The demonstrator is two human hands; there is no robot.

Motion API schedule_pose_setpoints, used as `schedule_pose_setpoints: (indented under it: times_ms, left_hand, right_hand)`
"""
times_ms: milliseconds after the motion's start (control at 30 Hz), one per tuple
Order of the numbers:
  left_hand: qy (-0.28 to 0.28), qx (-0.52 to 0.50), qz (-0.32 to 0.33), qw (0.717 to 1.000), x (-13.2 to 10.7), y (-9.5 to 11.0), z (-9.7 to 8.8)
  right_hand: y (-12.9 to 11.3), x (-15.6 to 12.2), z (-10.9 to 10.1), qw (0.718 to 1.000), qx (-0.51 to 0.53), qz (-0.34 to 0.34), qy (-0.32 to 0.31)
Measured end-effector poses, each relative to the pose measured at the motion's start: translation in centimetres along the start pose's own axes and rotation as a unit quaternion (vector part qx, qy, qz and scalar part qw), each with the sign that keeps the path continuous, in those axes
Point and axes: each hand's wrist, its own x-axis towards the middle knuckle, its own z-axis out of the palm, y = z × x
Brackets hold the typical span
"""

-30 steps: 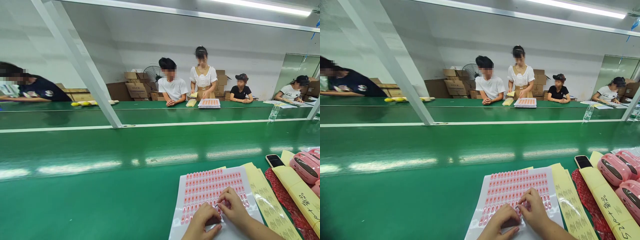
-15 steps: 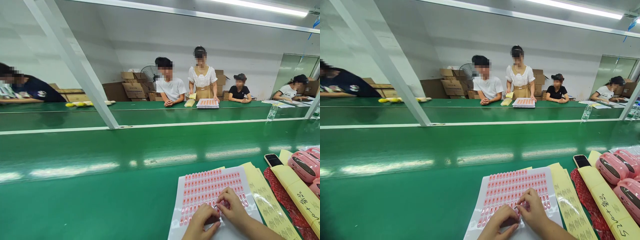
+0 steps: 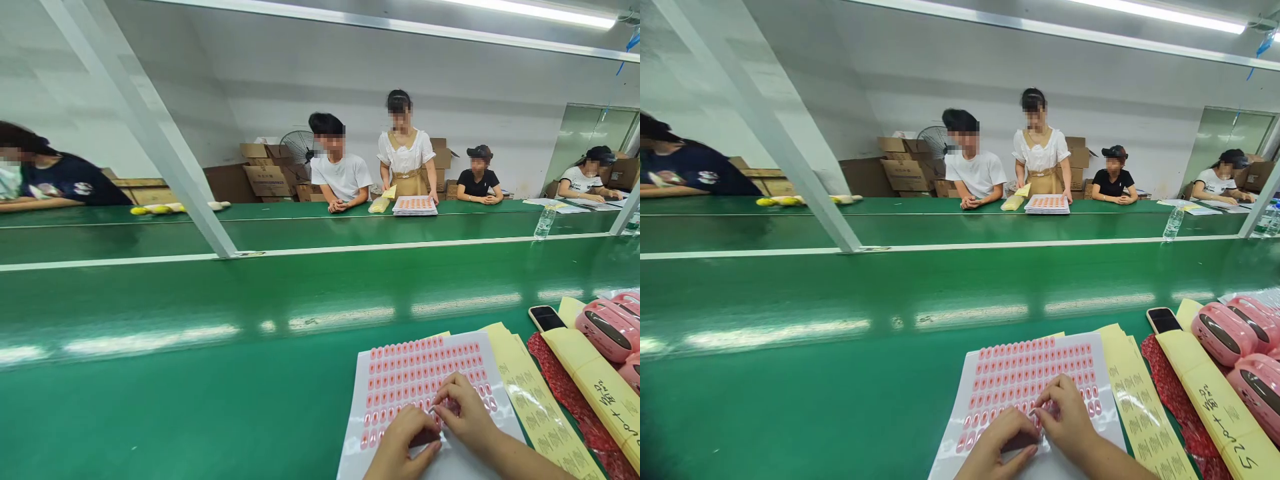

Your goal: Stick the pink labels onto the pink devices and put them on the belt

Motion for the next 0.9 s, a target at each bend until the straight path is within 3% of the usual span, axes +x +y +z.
schedule_pose_setpoints:
  times_ms: [900]
  left_hand:
    - [-0.010, -0.001, 0.018, 1.000, -0.02, -0.08, -0.13]
  right_hand:
    - [-0.08, 0.17, -0.07, 1.000, 0.001, 0.009, 0.002]
